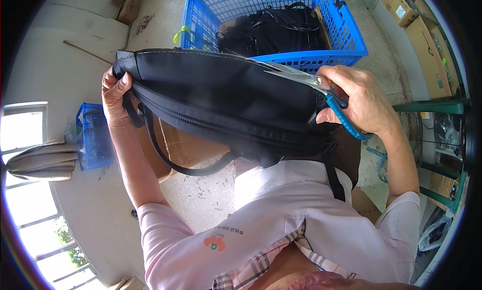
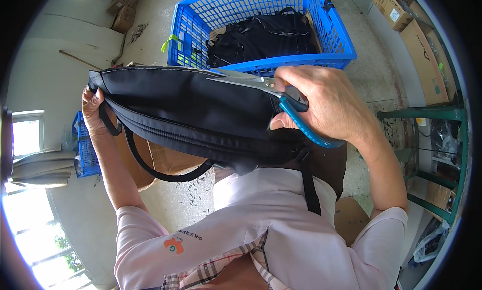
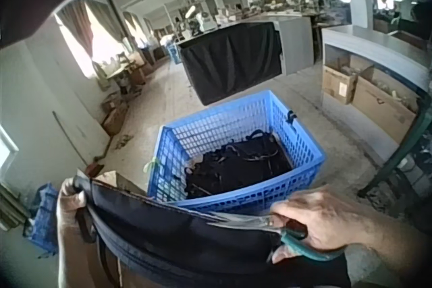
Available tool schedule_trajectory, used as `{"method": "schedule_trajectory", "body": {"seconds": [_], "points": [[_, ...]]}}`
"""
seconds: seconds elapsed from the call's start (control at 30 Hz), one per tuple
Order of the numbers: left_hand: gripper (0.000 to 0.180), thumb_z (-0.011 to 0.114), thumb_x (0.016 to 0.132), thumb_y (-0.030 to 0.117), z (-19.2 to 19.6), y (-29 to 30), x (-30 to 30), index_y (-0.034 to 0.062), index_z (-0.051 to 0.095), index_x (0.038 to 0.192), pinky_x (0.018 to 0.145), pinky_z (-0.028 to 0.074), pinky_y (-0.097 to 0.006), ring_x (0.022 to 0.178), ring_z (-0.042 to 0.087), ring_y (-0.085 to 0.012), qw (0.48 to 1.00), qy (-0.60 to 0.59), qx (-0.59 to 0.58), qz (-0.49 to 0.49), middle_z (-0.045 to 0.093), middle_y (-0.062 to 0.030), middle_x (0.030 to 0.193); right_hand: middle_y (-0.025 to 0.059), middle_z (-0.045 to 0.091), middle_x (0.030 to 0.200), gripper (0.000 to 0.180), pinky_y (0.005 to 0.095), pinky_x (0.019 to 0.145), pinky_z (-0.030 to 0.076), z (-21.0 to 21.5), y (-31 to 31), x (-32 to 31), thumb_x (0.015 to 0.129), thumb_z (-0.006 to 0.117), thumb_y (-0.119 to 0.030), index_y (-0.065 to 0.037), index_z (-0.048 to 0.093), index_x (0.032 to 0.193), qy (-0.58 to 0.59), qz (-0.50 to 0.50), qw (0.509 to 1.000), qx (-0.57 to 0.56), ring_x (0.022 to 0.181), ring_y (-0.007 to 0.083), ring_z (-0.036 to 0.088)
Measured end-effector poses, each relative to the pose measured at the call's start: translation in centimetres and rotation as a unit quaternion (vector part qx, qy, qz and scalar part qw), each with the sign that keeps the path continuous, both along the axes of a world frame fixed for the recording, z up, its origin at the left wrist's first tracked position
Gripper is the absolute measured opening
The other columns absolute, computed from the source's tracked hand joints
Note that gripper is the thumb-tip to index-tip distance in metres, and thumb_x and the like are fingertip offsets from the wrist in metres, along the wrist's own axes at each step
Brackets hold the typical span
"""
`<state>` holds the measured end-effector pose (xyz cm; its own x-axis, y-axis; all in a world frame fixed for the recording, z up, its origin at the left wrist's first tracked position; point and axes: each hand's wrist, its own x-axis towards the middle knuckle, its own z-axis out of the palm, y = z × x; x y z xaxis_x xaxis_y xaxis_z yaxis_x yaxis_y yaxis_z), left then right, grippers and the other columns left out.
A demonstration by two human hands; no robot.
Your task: The recorder uses scissors to trim excess threads and material from black backpacks.
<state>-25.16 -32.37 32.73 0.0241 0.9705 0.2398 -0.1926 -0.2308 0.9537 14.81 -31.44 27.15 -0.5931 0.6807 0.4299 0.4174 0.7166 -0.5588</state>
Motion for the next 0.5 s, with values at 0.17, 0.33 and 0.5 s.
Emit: {"method": "schedule_trajectory", "body": {"seconds": [0.17, 0.33, 0.5], "points": [[0.029, 0.067, 0.067, 0.004, 0.5, -0.5, 0.9, -0.0039, 0.058, 0.094, 0.072, 0.052, -0.033, 0.076, 0.063, -0.0218, 0.999, 0.018, 0.002, 0.038, 0.064, -0.0113, 0.083, 0.0056, 0.056, 0.063, 0.044, 0.0295, 0.048, 0.041, 0.2, 0.6, -0.7, 0.060, 0.075, -0.036, -0.004, 0.052, 0.079, -0.003, 0.035, 0.999, -0.017, 0.049, 0.0194, 0.052], [0.034, 0.071, 0.060, 0.011, 0.5, -0.4, 1.5, -0.0024, 0.060, 0.089, 0.065, 0.046, -0.025, 0.066, 0.058, -0.0159, 0.994, 0.077, -0.036, 0.071, 0.062, -0.0064, 0.078, 0.0072, 0.053, 0.063, 0.045, 0.0292, 0.047, 0.040, 0.1, 0.4, -1.1, 0.061, 0.076, -0.033, -0.001, 0.052, 0.082, 0.013, 0.042, 0.999, 0.004, 0.048, 0.0197, 0.049], [0.030, 0.076, 0.057, 0.011, 0.6, -0.6, 2.8, 0.0004, 0.061, 0.082, 0.069, 0.044, -0.023, 0.066, 0.055, -0.0130, 0.994, 0.062, -0.043, 0.083, 0.060, -0.0013, 0.073, 0.0042, 0.053, 0.066, 0.053, 0.0269, 0.048, 0.041, 0.8, 0.5, -2.3, 0.060, 0.076, -0.037, 0.001, 0.053, 0.090, 0.040, 0.036, 0.997, -0.057, 0.050, 0.0145, 0.049]]}}
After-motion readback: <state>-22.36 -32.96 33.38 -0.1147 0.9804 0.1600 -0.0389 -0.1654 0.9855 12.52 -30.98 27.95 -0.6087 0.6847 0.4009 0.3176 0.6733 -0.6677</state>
